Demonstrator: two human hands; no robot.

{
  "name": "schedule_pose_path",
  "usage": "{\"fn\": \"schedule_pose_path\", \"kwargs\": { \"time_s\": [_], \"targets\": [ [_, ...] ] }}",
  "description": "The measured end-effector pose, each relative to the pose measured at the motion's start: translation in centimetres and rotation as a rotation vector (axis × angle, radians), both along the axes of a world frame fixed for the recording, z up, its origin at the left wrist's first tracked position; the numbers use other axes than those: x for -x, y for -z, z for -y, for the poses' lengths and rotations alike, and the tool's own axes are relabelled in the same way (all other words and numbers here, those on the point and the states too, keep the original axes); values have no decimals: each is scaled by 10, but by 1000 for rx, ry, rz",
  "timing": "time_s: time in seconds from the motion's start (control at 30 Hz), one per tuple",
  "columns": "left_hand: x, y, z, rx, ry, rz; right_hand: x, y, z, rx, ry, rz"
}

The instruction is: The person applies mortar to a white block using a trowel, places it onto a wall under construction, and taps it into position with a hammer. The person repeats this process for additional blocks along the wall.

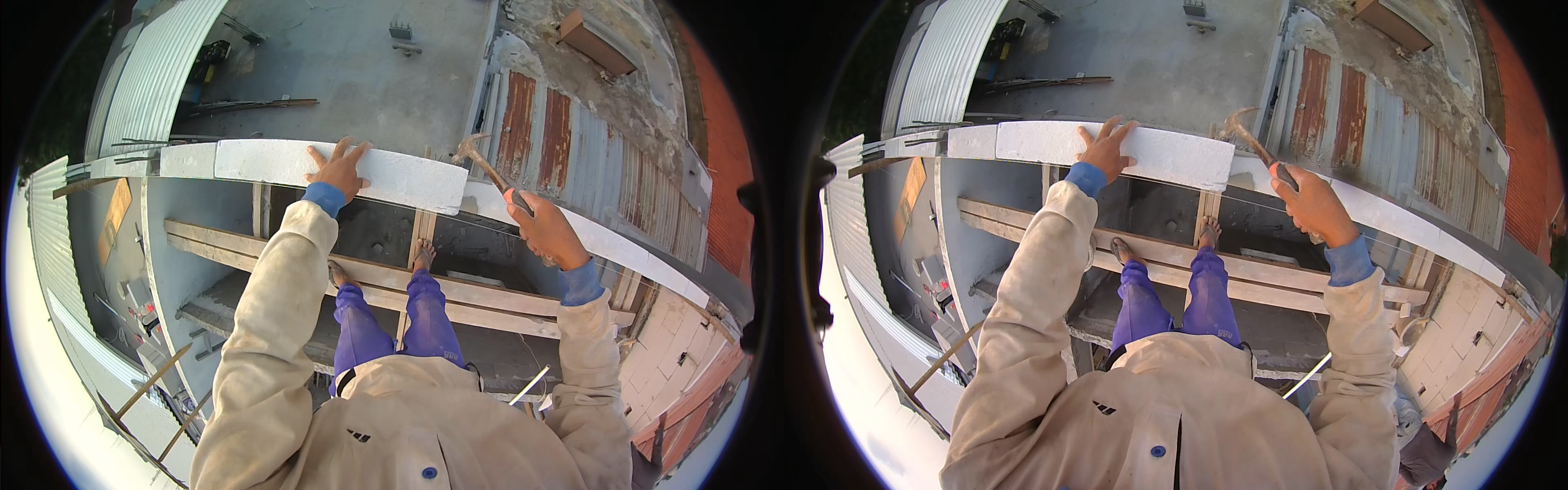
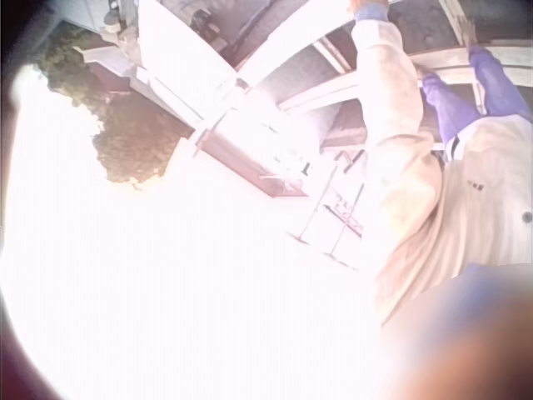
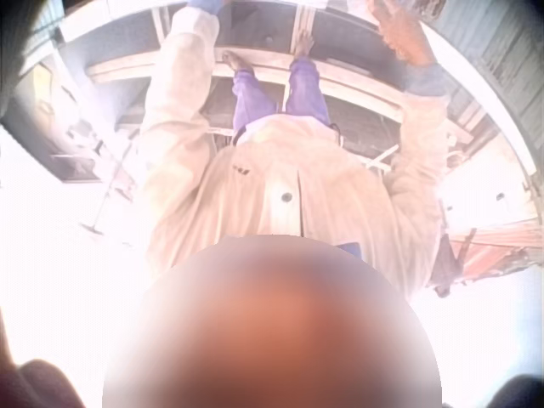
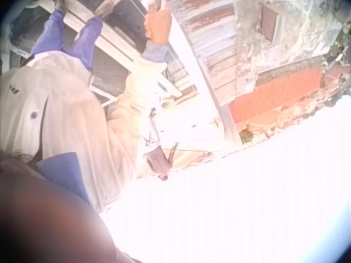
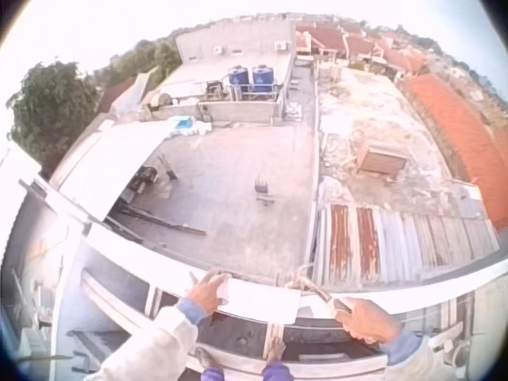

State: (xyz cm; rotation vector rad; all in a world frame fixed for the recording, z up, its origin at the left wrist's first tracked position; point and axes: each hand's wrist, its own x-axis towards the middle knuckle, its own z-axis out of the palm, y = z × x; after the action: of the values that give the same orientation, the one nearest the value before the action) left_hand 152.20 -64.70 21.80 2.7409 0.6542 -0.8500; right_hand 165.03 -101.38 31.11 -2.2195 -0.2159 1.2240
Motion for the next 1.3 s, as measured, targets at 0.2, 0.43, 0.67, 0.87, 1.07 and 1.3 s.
{"fn": "schedule_pose_path", "kwargs": {
  "time_s": [0.2,0.43,0.67,0.87,1.07,1.3],
  "targets": [
    [-1,-2,0,26,-48,-25,-54,28,-20,29,-75,19],
    [-1,-4,1,50,-54,-21,-94,71,-60,213,-333,-231],
    [-4,2,-2,14,-17,-65,-79,56,-64,180,-367,-151],
    [-2,-1,-1,19,-21,-67,12,35,-39,-96,-193,474],
    [-2,1,1,9,-34,-66,141,53,-11,-198,69,554],
    [-3,-5,1,107,-86,-66,177,76,-12,-100,20,517]
  ]
}}
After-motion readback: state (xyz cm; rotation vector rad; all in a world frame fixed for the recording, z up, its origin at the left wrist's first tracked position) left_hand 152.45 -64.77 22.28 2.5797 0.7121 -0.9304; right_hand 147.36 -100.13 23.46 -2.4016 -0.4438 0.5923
